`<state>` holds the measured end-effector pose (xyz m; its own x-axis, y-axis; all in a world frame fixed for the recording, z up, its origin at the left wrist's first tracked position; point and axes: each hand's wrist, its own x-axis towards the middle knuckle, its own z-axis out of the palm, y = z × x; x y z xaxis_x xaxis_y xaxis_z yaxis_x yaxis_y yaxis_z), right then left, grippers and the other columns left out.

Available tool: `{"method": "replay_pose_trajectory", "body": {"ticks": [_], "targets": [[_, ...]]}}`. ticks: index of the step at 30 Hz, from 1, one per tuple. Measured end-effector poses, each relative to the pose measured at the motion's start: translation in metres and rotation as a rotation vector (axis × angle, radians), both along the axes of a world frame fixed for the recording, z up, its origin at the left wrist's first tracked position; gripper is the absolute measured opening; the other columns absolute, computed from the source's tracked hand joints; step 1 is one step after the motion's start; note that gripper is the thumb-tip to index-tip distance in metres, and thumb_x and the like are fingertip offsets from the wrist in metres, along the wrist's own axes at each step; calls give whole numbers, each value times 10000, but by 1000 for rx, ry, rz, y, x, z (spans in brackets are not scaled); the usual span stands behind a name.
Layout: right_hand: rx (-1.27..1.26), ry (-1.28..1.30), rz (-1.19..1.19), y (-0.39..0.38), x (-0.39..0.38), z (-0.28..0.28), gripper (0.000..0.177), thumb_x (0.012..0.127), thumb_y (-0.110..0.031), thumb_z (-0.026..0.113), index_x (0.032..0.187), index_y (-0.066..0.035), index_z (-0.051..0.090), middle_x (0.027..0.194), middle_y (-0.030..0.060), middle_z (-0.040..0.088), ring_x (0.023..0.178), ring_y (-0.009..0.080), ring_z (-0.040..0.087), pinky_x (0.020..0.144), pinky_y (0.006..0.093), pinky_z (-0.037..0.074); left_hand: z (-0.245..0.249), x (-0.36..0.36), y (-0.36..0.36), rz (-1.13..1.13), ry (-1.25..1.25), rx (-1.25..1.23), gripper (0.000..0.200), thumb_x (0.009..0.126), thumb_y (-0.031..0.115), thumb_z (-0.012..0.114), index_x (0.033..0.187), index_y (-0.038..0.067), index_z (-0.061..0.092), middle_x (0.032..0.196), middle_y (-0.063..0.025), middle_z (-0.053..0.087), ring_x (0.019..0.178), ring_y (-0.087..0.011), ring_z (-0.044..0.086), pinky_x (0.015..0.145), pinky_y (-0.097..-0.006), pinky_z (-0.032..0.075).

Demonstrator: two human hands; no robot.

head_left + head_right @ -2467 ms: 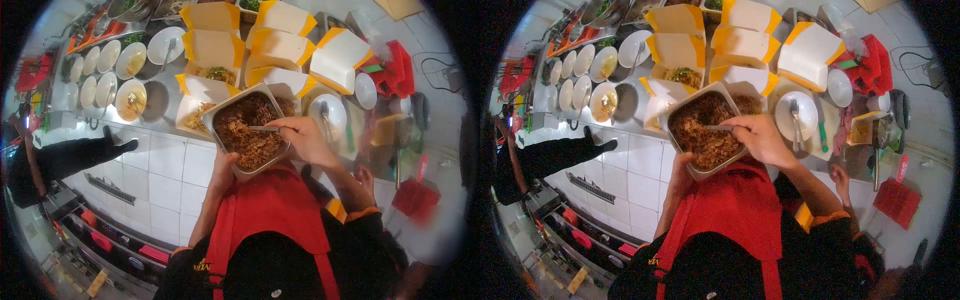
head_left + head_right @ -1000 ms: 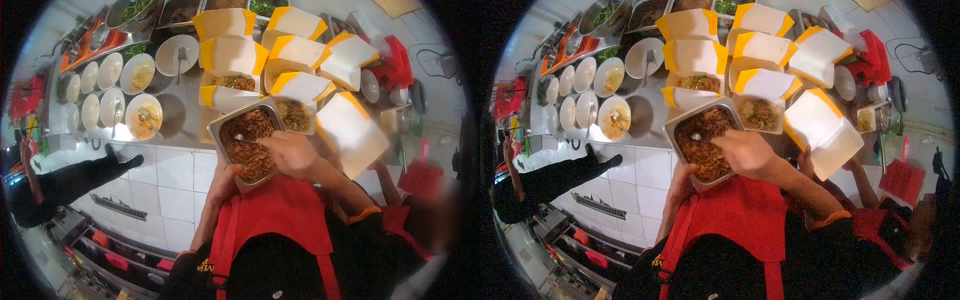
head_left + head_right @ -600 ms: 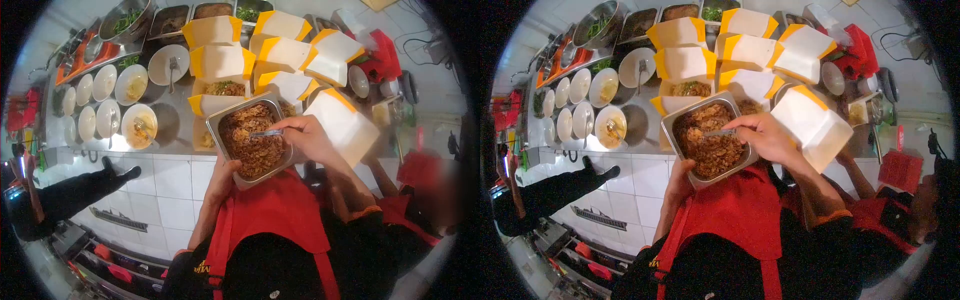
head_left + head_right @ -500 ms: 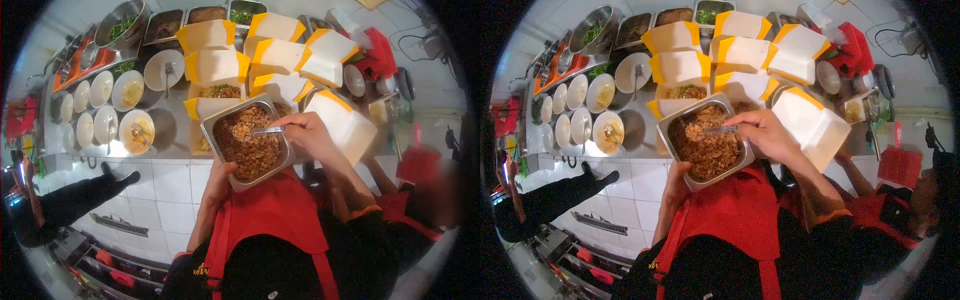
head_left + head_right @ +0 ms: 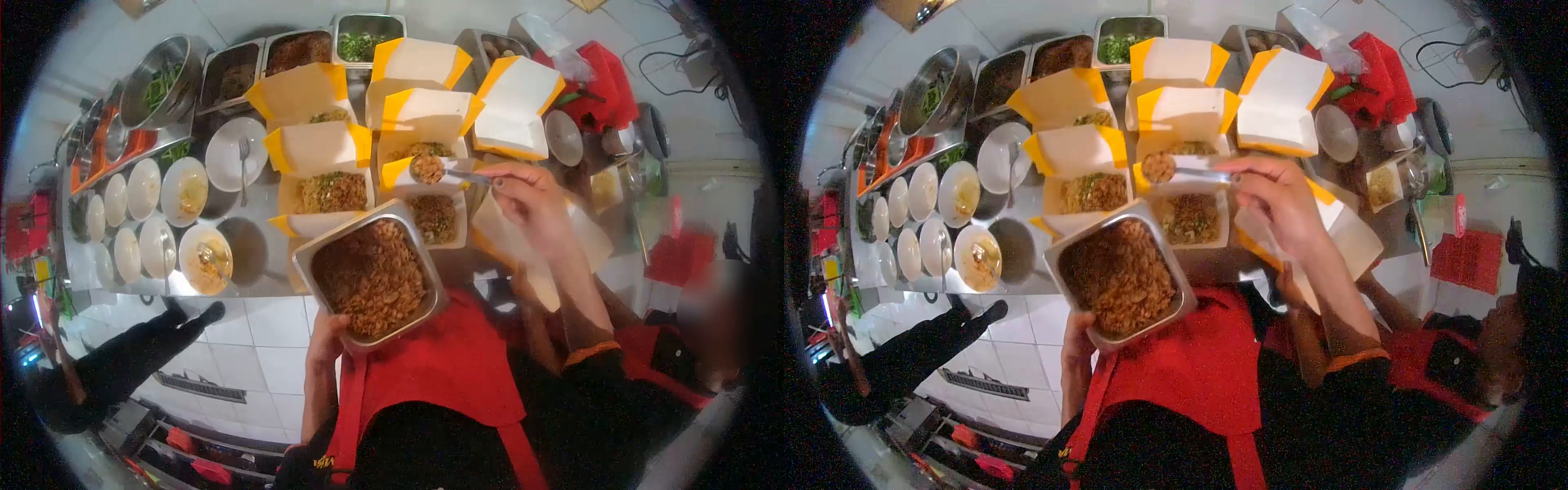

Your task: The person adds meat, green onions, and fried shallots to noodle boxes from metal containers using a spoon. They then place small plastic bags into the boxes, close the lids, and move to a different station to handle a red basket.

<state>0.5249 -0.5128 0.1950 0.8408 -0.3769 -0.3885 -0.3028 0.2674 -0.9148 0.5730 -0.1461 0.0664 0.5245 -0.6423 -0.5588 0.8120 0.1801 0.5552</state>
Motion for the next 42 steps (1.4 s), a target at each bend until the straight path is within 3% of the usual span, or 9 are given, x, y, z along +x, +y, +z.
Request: {"method": "replay_pose_trajectory", "body": {"ticks": [7,10,15,19,23,25,29,35,42], "targets": [[-199,111,26,-71,32,-9,256,910,-88,562,1122,-41,698,724,-52,579,566,-8,400,467,178,285,15,-10,6,101,29,171,903,644,290,831,1367,-46,406,1309,-149,537,1149,-273,564,938,-399,491],[-487,5,140,-90,43,-41,260,900,-54,547,1115,-27,691,758,-16,607,620,76,514,529,226,418,41,-15,-4,205,118,310,910,626,259,845,1366,-41,410,1300,-146,547,1137,-275,576,939,-402,490],[-1599,-283,780,-97,49,-58,342,815,-45,591,1151,-47,651,891,71,594,765,223,608,656,277,514,47,-33,-10,354,176,343,915,606,246,864,1361,-30,428,1286,-136,568,1136,-277,582,939,-404,491],[-1715,-452,750,-100,51,-51,395,771,-78,630,1160,-14,648,900,48,574,725,186,575,580,283,495,31,-33,-13,343,211,257,928,585,247,887,1353,-27,444,1284,-127,574,1141,-283,579,955,-408,483],[-1612,-466,650,-94,50,-18,399,740,-63,660,1136,-13,672,851,57,591,641,187,553,542,293,483,45,-27,-32,370,182,292,931,598,241,878,1364,-32,426,1279,-132,574,1143,-289,575,967,-413,476],[-1217,-540,449,-77,52,1,400,712,-39,676,1110,-4,686,801,66,618,586,196,550,514,298,469,54,-6,-45,191,127,289,930,612,231,859,1375,-40,402,1283,-146,567,1154,-281,570,982,-405,468],[-966,-492,771,-35,45,36,423,733,-42,660,1154,2,660,745,60,586,591,196,562,491,298,468,32,5,-50,11,179,173,922,635,230,840,1386,-44,380,1294,-162,556,1166,-278,565,998,-393,458],[-1440,-490,830,40,34,6,404,725,-54,639,1092,112,618,812,105,549,632,197,574,483,305,482,46,33,-62,-82,85,131,771,726,147,718,1386,-48,370,1293,-172,555,1171,-284,564,997,-394,467],[-779,-262,569,78,38,0,221,791,2,577,990,27,670,756,165,594,658,301,611,576,352,498,48,42,-51,-110,76,28,731,756,50,603,1425,-6,314,1343,-173,511,1209,-287,533,1033,-406,439]]}}
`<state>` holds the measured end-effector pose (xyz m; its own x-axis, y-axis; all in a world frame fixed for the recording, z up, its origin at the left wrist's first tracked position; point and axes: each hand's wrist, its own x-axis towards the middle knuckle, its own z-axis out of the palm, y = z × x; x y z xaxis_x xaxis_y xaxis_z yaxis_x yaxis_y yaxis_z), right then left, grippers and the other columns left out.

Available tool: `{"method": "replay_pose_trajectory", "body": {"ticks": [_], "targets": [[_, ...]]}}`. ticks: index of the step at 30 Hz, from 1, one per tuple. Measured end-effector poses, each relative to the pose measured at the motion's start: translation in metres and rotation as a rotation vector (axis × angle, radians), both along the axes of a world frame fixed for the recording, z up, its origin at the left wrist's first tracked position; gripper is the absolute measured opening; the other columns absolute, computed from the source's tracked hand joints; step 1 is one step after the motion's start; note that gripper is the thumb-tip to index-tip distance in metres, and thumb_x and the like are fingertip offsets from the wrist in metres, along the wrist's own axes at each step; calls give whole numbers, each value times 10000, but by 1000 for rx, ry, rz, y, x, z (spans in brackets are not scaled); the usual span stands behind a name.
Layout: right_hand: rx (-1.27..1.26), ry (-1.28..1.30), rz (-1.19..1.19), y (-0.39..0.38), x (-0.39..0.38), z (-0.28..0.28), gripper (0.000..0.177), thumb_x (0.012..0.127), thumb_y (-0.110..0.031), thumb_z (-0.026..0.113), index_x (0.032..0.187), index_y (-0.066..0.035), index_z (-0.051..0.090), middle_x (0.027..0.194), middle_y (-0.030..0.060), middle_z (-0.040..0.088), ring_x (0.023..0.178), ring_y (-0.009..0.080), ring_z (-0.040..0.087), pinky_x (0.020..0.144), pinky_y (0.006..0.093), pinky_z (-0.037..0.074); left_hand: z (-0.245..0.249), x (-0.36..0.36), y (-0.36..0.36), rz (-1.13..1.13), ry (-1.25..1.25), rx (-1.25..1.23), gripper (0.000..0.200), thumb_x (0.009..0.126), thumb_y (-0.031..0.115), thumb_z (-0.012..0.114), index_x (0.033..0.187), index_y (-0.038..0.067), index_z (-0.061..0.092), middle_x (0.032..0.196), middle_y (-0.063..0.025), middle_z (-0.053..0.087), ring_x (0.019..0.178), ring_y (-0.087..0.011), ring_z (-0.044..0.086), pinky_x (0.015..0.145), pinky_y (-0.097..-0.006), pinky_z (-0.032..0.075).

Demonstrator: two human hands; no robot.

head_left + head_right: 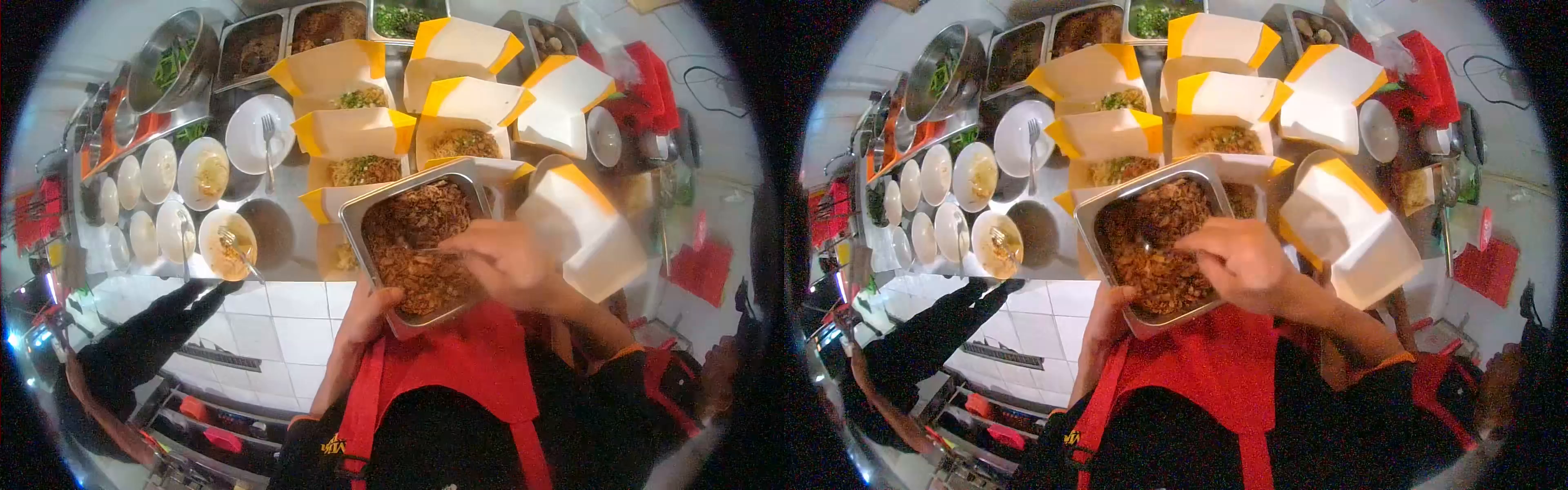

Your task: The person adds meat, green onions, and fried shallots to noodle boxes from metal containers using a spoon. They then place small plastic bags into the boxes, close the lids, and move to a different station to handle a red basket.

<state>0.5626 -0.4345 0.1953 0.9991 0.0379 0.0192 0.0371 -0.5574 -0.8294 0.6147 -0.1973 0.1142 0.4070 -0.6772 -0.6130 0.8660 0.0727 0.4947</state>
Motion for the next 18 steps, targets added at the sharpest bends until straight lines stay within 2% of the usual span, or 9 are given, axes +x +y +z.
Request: {"method": "replay_pose_trajectory", "body": {"ticks": [1,2,3,5,8,12,14,17,18], "targets": [[72,78,-48,0,1,2,214,801,22,551,968,8,684,755,181,610,670,313,620,590,354,495,0,0,1,21,-3,-39,739,757,68,613,1427,-8,311,1339,-174,513,1205,-290,534,1035,-403,437],[126,106,-116,3,0,6,224,811,39,530,947,-2,703,778,161,652,694,252,644,615,308,495,1,0,3,43,-4,-78,748,757,86,623,1429,-10,309,1335,-175,515,1202,-293,536,1036,-401,435],[118,98,-114,4,1,10,224,811,39,530,947,-2,703,778,161,652,694,252,644,615,308,495,3,2,5,45,-11,-87,748,757,86,623,1429,-10,309,1335,-175,515,1202,-293,536,1036,-401,435],[344,319,-260,6,2,20,242,828,34,533,1000,14,701,790,104,666,709,157,628,654,276,497,11,4,9,61,22,-43,794,747,148,670,1435,-6,306,1333,-175,516,1202,-290,535,1031,-398,439],[440,381,-307,2,7,33,250,843,28,528,1028,37,696,809,59,666,742,93,596,683,252,494,17,8,19,117,50,-53,821,744,192,705,1432,-17,309,1331,-184,516,1201,-293,538,1019,-401,452],[508,431,-348,3,15,41,269,853,31,511,1052,42,691,825,61,666,753,85,588,702,238,490,25,12,30,120,69,-99,839,743,221,723,1427,-34,309,1346,-193,499,1196,-302,543,1004,-406,468],[672,473,-454,5,20,42,281,864,21,504,1078,36,685,820,55,659,769,79,587,720,224,489,19,13,35,134,69,-127,841,740,226,730,1416,-54,315,1345,-203,498,1190,-311,549,994,-411,479],[718,398,-426,3,29,38,292,861,8,511,1100,27,678,798,52,645,638,51,536,580,188,439,4,12,43,148,81,-122,869,717,250,747,1410,-59,322,1336,-208,503,1188,-313,550,996,-416,479],[714,397,-417,-2,32,36,292,861,8,511,1100,27,678,798,52,645,638,51,536,580,188,439,5,13,46,143,89,-83,893,697,273,761,1404,-64,332,1326,-208,512,1182,-307,554,992,-405,479]]}}
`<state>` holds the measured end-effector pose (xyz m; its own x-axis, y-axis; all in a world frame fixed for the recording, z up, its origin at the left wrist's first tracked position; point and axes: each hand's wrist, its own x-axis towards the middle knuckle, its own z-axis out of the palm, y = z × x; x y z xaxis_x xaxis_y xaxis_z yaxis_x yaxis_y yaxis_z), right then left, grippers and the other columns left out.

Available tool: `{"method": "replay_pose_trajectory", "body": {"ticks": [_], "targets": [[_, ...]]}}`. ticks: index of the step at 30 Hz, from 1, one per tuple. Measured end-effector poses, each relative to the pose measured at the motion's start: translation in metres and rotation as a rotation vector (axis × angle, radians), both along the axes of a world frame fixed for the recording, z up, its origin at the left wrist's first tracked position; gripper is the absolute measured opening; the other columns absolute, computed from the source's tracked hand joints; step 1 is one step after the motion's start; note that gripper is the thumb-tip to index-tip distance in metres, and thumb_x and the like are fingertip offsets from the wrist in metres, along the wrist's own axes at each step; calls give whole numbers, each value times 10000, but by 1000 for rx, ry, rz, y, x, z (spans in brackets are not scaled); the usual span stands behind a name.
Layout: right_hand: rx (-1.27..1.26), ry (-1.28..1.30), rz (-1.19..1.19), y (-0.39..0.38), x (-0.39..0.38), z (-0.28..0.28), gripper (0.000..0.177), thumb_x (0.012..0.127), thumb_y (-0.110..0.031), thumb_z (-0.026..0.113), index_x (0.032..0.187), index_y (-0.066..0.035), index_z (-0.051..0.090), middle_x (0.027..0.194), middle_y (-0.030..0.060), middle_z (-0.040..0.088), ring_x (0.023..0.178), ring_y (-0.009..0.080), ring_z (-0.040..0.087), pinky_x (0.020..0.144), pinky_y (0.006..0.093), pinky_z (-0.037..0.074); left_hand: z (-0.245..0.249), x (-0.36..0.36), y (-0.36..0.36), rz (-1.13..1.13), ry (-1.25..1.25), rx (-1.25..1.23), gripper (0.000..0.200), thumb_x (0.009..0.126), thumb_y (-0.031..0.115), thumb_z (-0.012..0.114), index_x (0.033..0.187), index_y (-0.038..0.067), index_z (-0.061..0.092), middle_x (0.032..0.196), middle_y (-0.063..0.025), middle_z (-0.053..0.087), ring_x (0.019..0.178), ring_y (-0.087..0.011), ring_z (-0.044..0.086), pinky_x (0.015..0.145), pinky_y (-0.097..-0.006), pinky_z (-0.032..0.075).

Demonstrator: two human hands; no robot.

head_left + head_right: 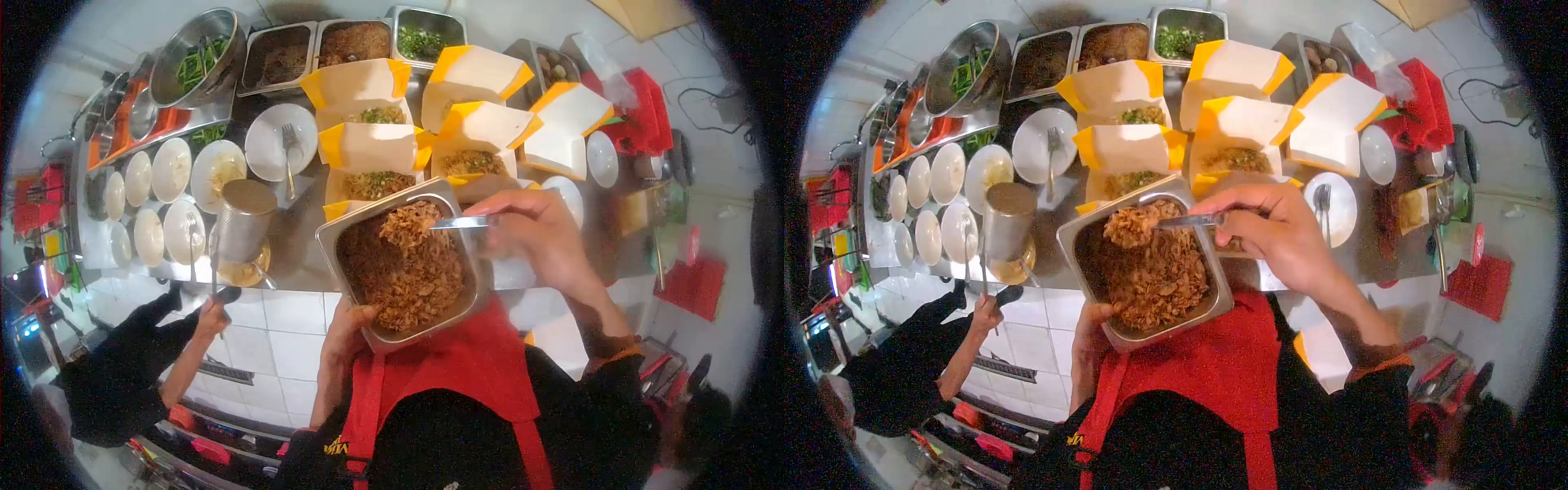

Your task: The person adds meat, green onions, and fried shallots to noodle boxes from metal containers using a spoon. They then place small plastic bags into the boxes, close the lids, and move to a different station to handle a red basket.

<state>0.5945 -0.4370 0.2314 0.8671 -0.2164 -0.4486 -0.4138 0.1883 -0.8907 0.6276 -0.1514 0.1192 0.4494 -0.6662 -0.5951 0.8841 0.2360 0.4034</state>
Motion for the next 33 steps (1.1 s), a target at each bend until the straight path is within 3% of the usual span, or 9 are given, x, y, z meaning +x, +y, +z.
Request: {"method": "replay_pose_trajectory", "body": {"ticks": [5,11,14,15,17,21,25,31,33], "targets": [[49,-19,-66,-23,29,-3,286,868,-46,534,1112,1,675,773,51,632,438,10,308,406,189,187,21,1,14,80,-41,237,904,670,276,795,1393,-58,365,1318,-184,535,1168,-283,565,974,-386,481],[-26,-11,-88,-49,98,-15,278,895,-65,544,1135,-16,676,782,31,642,479,38,396,439,205,293,-19,-10,51,139,-19,202,924,612,199,860,1375,-55,406,1307,-158,555,1170,-279,564,984,-389,468],[-466,-239,28,-52,125,-58,307,877,-25,556,1167,-24,655,817,46,640,794,173,623,739,332,502,-5,-2,42,155,5,143,957,610,220,873,1389,-57,391,1324,-157,544,1186,-289,549,997,-397,445],[-459,-236,33,-56,130,-65,307,877,-25,556,1167,-24,655,817,46,640,794,173,623,739,332,502,5,1,36,160,10,150,957,610,220,873,1389,-57,391,1324,-157,544,1186,-289,549,997,-397,445],[-1249,-453,428,-61,137,-75,373,819,-14,579,1186,-38,639,876,87,612,823,215,624,749,354,520,16,5,29,198,39,146,957,617,230,867,1392,-61,385,1341,-160,528,1204,-293,534,1011,-402,432],[-1532,-702,616,-67,142,-81,377,809,-10,559,1180,-3,628,900,93,579,786,215,596,633,318,517,11,-4,34,139,92,249,962,612,221,852,1399,-60,375,1373,-164,498,1247,-288,495,1042,-421,395],[-1505,-817,562,-82,130,-59,373,817,-16,563,1184,3,629,895,70,583,745,189,589,565,291,500,4,7,27,110,44,147,972,612,219,851,1407,-54,363,1365,-158,502,1253,-282,487,1053,-421,383],[-841,-886,512,-65,67,-6,348,817,-63,601,1158,-14,654,801,54,561,648,175,568,490,291,474,10,22,13,-68,18,210,994,600,192,843,1425,-38,337,1352,-148,508,1244,-269,492,1052,-405,386],[-809,-722,951,-58,46,7,320,828,-80,588,1123,25,651,765,64,533,644,173,579,482,274,479,10,22,6,-134,6,241,968,600,170,826,1417,-35,349,1338,-146,522,1233,-264,504,1045,-395,395]]}}
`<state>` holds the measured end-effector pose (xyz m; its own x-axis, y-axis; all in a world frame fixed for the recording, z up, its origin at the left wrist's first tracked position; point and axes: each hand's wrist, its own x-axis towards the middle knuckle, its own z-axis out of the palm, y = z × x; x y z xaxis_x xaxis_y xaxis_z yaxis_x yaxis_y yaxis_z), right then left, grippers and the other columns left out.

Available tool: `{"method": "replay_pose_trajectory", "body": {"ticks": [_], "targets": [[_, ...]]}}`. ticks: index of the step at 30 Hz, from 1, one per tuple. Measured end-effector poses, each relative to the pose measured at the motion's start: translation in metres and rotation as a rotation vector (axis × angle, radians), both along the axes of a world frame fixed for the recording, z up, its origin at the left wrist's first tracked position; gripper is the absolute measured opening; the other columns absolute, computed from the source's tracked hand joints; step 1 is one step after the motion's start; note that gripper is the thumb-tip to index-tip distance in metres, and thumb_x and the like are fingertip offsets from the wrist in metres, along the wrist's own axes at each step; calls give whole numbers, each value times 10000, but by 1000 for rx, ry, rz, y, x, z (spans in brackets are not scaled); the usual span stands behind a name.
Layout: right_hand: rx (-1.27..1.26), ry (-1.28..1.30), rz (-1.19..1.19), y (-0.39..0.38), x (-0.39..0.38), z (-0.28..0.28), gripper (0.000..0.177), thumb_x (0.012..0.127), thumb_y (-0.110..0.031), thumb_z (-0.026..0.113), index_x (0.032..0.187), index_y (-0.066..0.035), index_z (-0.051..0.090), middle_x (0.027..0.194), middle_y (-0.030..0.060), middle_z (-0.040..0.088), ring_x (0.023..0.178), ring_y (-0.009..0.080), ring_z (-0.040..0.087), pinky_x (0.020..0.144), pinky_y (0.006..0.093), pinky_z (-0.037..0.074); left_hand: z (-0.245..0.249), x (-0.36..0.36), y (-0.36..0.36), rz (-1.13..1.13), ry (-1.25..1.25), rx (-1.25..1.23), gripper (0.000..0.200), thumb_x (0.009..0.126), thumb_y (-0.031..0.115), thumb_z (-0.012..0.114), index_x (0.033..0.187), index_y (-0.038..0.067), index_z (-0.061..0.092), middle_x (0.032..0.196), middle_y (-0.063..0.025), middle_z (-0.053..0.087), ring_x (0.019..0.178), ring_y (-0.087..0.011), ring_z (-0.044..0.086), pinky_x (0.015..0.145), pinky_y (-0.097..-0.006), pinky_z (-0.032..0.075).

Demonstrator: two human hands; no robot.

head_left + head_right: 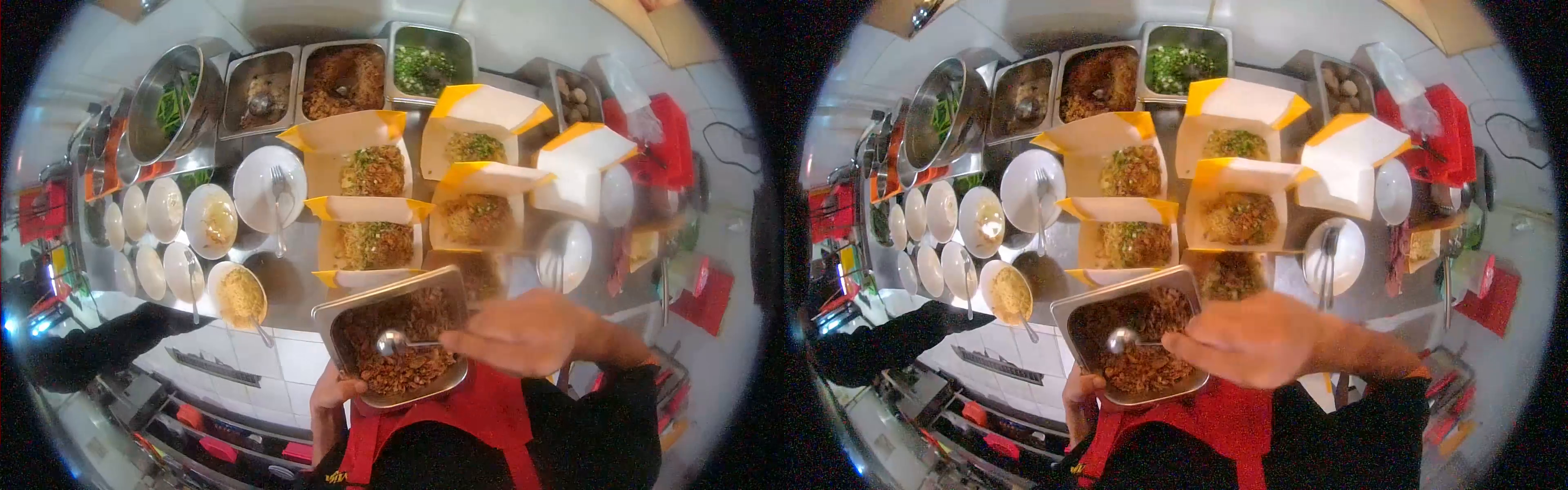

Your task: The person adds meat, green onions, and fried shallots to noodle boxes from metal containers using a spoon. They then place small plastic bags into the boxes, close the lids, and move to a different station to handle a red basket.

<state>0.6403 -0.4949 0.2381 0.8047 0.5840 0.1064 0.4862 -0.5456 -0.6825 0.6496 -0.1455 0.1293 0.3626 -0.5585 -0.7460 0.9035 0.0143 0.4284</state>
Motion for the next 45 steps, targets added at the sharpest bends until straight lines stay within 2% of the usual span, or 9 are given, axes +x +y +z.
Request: {"method": "replay_pose_trajectory", "body": {"ticks": [4,11,14,18,22,29,36,39,45], "targets": [[-238,-295,-123,30,-35,-31,327,828,-85,576,1114,68,620,764,76,516,632,185,583,485,264,488,-1,-6,-18,-27,-42,59,854,665,137,760,1402,-35,365,1294,-155,559,1183,-282,551,1018,-402,433],[9,89,-280,47,-62,-47,245,784,-74,620,999,42,634,792,115,559,682,266,626,527,341,513,14,-17,-63,186,25,-110,762,693,111,676,1377,-43,377,1262,-188,567,1104,-304,607,952,-405,512],[232,183,-538,41,-59,-49,159,796,-37,591,926,-22,681,790,167,647,738,332,649,669,441,524,19,-20,-72,164,20,-58,731,710,125,642,1372,-45,381,1258,-192,568,1099,-305,610,945,-406,515],[371,413,-644,26,-63,-40,196,807,-9,573,952,-5,703,838,147,691,758,205,675,664,319,525,-1,-20,-74,71,-153,-125,715,725,140,611,1375,-44,377,1270,-192,560,1112,-296,602,943,-391,512],[516,585,-797,17,-70,-31,247,839,19,537,1021,8,704,814,87,688,727,95,637,649,246,498,10,-25,-76,192,-14,-208,760,745,212,697,1386,-40,376,1294,-190,553,1138,-299,593,958,-400,508],[791,810,-987,-3,-69,-18,261,861,7,523,1047,-3,705,800,57,661,538,26,478,472,170,341,-11,-21,-67,131,-49,-221,829,725,288,738,1391,-44,371,1308,-200,542,1152,-309,587,976,-418,506],[1035,650,-1135,-56,-50,-6,272,850,-16,535,1075,3,688,770,51,652,428,2,334,391,172,202,2,-26,-59,241,-78,-93,824,721,292,727,1374,-71,379,1330,-227,513,1169,-338,569,982,-426,498],[943,511,-1191,-91,-32,-16,266,863,-34,541,1083,0,687,793,43,658,427,-9,317,393,170,180,-9,-33,-39,287,-114,30,868,667,302,731,1375,-62,385,1325,-203,519,1160,-335,567,977,-432,488],[154,-121,-1018,-141,-7,-81,277,882,-20,546,1126,-43,676,839,48,654,651,111,580,559,256,472,-26,-40,-9,293,-180,34,831,665,347,669,1367,-22,422,1276,-214,558,1092,-384,593,941,-499,515]]}}
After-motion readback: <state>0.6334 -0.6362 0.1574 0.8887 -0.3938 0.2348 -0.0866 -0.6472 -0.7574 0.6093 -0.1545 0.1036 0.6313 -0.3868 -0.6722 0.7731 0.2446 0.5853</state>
